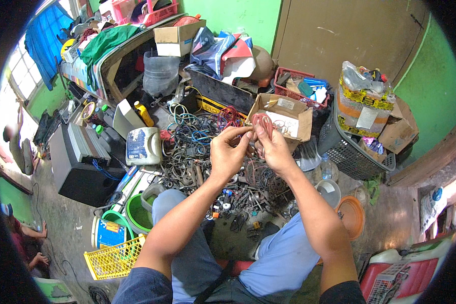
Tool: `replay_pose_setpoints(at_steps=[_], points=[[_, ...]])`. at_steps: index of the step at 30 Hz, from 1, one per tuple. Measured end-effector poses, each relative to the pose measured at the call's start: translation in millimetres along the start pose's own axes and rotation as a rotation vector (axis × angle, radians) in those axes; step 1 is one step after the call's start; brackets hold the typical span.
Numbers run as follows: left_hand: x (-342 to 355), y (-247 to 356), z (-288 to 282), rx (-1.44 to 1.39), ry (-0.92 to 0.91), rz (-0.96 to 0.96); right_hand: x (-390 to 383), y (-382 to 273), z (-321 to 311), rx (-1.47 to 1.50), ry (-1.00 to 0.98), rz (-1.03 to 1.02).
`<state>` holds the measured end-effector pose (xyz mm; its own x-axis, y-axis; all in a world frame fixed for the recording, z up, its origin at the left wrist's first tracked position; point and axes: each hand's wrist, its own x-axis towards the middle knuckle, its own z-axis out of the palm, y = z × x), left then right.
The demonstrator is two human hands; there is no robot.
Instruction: The person sorts through a large pile of tangled electronic cables and components, picking up bundles of red and black wires, separating them, and placing specific groups into a small cardboard box.
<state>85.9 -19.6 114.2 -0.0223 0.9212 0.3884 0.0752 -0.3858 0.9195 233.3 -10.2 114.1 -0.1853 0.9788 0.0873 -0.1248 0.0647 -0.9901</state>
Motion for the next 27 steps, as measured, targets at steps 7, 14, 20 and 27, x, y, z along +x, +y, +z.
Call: replay_pose_setpoints(at_steps=[7,14,20,27], points=[[0.8,-12.6,1.4,-0.102,-0.048,-0.022,3.1,4.7,-2.9,-0.086,0.009,-0.015],[-0.5,-12.0,2.8,-0.06,-0.092,-0.041,2.1,5.3,-5.5,-0.139,0.08,0.011],[0.1,-11.8,0.8,0.044,-0.129,-0.079,1.2,2.0,-9.4,-0.17,0.065,0.035],[0.8,-15.2,0.2,-0.057,-0.145,-0.08,3.3,6.5,-13.0,0.002,0.031,-0.003]])
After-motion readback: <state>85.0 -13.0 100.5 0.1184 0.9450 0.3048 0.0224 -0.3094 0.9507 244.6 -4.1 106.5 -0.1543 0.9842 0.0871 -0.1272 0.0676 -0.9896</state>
